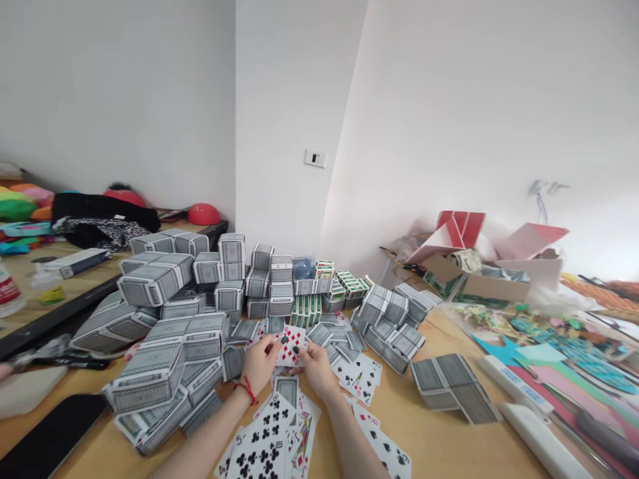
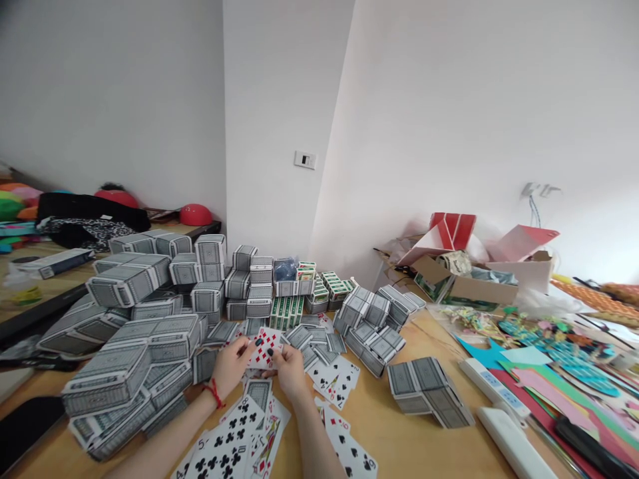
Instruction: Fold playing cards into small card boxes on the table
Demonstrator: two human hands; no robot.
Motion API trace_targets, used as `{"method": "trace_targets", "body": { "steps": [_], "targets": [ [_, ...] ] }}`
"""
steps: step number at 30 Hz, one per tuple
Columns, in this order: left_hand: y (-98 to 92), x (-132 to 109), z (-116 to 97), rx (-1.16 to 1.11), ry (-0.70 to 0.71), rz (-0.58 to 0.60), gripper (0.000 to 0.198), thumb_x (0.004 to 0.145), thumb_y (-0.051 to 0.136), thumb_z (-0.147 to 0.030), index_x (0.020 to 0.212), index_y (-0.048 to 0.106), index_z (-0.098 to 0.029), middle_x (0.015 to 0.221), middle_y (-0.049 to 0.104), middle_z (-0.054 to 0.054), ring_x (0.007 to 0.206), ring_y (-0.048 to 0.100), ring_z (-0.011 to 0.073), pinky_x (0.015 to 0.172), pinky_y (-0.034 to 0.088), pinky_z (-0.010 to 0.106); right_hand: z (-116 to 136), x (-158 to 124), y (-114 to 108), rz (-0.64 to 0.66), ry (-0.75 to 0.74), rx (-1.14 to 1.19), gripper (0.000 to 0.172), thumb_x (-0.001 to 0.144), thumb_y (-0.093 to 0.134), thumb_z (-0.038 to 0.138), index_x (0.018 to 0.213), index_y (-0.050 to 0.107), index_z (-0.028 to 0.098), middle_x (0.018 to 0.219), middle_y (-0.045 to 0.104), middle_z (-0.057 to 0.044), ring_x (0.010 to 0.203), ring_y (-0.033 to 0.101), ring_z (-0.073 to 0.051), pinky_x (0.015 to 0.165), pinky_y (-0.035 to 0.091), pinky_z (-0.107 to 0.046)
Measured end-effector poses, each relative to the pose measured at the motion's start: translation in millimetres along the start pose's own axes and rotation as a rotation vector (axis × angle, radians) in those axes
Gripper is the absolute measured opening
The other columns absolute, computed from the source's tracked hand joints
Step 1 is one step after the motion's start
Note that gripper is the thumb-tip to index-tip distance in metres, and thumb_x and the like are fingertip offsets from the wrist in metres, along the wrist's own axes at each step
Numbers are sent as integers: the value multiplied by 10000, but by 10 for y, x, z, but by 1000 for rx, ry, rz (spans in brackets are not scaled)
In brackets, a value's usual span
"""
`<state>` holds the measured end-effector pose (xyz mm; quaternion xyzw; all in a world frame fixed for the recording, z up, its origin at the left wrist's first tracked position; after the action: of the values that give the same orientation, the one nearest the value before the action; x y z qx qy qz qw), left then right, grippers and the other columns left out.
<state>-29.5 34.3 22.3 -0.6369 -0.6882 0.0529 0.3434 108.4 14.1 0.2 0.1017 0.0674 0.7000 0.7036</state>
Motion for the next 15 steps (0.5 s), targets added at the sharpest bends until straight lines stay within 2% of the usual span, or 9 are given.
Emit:
{"method": "trace_targets", "body": {
  "steps": [6,9,12,15],
  "targets": [
    [-2,7,11,12,-17,49,285,754,408,-398,585,504,-189,496,493,-24,492,458,128,501,317,221,18,-10,27,-19,4,13,383,544,702,481,722,620,152,646,636,-30,567,578,-170,477,461,-271],
    [-9,8,12,9,-32,57,285,757,403,-395,635,554,-185,525,542,-12,510,493,136,510,333,221,19,-13,14,-59,-36,-29,308,565,706,417,683,622,145,602,623,-19,541,555,-153,502,447,-264],
    [-12,7,12,33,-38,50,290,752,413,-394,614,558,-184,498,530,-17,486,482,129,490,317,216,12,-12,-12,-76,-77,-74,253,583,705,375,648,619,146,606,629,-21,558,550,-154,541,444,-265],
    [-1,3,19,67,-38,45,321,744,430,-411,530,502,-184,446,467,-30,453,440,118,466,284,215,-19,-5,-45,-98,-65,-64,288,608,684,409,701,630,142,602,625,-25,577,556,-167,541,440,-266]
  ]
}}
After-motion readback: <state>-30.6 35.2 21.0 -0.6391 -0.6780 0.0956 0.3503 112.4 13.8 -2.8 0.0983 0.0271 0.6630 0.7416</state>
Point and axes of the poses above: each hand's wrist, its own x-axis towards the middle knuckle, its own y-axis out of the palm, z = x × y, the point moved 4 cm from there along x, towards the middle knuckle
